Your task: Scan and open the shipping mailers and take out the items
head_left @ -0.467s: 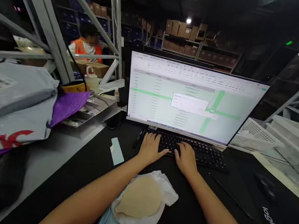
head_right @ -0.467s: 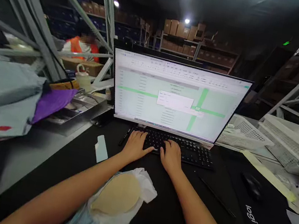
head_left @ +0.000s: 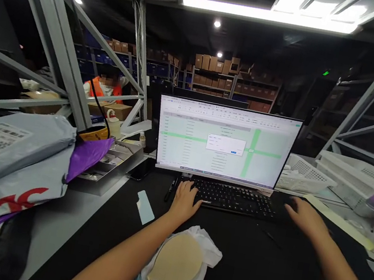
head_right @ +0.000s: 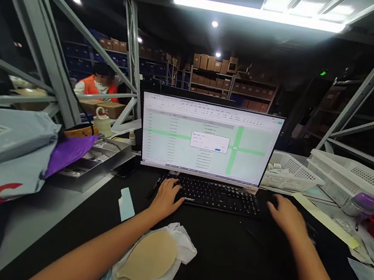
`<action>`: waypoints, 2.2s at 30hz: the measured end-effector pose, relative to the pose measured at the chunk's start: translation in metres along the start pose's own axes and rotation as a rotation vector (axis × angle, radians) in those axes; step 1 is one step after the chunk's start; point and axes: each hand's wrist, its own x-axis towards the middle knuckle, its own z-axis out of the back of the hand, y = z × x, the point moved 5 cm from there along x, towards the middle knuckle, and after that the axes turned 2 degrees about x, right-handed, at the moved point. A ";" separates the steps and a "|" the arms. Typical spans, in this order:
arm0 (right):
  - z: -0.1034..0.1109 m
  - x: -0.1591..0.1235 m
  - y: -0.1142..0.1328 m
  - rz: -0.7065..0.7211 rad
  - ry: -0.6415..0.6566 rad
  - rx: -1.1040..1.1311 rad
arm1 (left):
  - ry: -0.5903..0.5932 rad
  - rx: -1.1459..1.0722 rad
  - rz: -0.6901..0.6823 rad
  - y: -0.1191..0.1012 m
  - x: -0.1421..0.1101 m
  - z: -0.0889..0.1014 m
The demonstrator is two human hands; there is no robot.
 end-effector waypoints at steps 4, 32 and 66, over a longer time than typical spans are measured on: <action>-0.006 -0.036 -0.109 -0.185 -0.039 -0.090 | -0.013 -0.020 0.016 0.003 0.001 -0.001; -0.071 -0.038 -0.197 -0.074 -0.138 -0.056 | 0.094 0.021 0.040 0.002 -0.002 -0.004; -0.070 -0.044 -0.200 -0.049 -0.145 -0.105 | 0.206 0.166 0.023 -0.015 -0.007 0.008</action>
